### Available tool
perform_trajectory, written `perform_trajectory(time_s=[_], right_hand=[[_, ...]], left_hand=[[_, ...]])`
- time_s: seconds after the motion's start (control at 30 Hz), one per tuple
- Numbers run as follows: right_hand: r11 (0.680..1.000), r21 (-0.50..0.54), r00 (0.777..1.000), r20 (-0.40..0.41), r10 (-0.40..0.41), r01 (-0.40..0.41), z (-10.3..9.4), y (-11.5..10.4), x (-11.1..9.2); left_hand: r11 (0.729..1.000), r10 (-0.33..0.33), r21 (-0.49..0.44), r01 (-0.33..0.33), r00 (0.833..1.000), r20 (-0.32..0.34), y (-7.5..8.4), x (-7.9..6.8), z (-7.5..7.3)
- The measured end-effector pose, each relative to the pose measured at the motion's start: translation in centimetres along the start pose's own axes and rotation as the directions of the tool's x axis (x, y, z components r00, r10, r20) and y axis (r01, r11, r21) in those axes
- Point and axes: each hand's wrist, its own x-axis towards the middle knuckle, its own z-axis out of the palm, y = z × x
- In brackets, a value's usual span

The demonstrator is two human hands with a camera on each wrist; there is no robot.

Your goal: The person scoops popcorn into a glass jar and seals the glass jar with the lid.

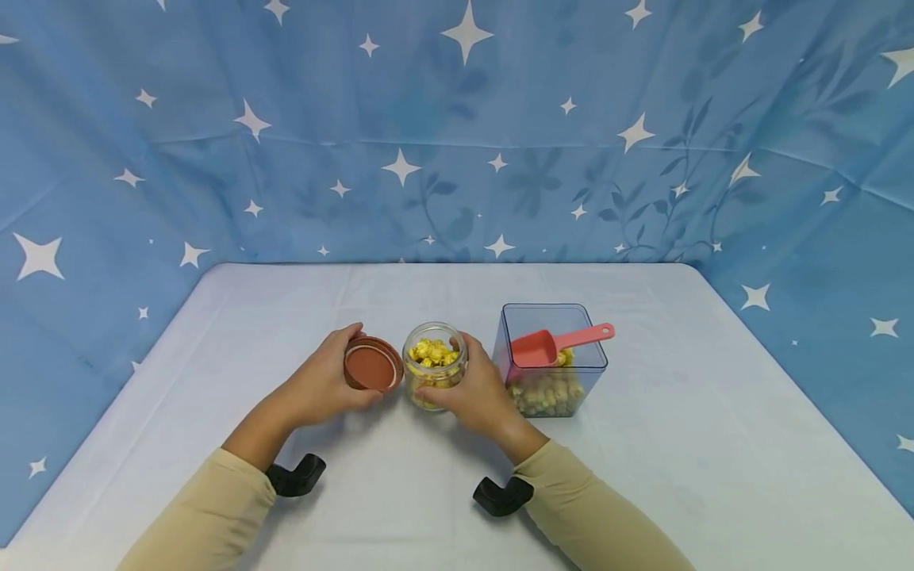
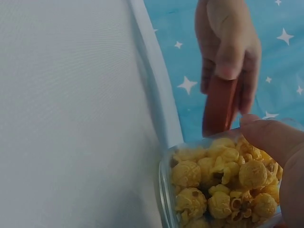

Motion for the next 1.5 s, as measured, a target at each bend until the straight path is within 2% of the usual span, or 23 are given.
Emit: perform_trajectory(time_s=[0.23, 0.5, 0.8, 0.97, 1.13, 1.37, 1.5], right_hand=[[1.0, -0.003, 1.0, 0.002, -0.021, 0.021, 0.0, 0.3, 0.0], [0.999, 0.027, 0.999, 0.011, -0.044, 0.044, 0.0, 0.5, -0.1], [0.995, 0.058, 0.996, 0.03, -0.088, 0.086, 0.0, 0.7, 0.0], [0.995, 0.062, 0.996, 0.028, -0.086, 0.084, 0.0, 0.7, 0.0], [0.996, 0.055, 0.997, 0.023, -0.077, 0.075, 0.0, 0.8, 0.0], [0.993, 0.083, 0.995, 0.039, -0.089, 0.086, -0.1, 0.8, 0.0], [0.993, 0.083, 0.996, 0.04, -0.082, 0.079, -0.2, 0.8, -0.1]], left_hand=[[0.988, 0.084, -0.123, -0.089, 0.995, -0.049, 2.2, 0.6, -0.1], [0.976, 0.155, -0.147, -0.162, 0.986, -0.061, 4.1, 1.9, 0.6], [0.971, 0.158, -0.178, -0.162, 0.987, -0.038, 5.5, 3.4, 1.6], [0.971, 0.15, -0.188, -0.149, 0.989, -0.012, 6.2, 3.8, 1.9], [0.978, 0.132, -0.161, -0.129, 0.991, 0.006, 6.7, 4.3, 2.2], [0.99, 0.133, -0.044, -0.131, 0.991, 0.032, 7.2, 4.9, 2.3], [0.989, 0.147, -0.009, -0.146, 0.988, 0.054, 7.5, 5.0, 2.1]])
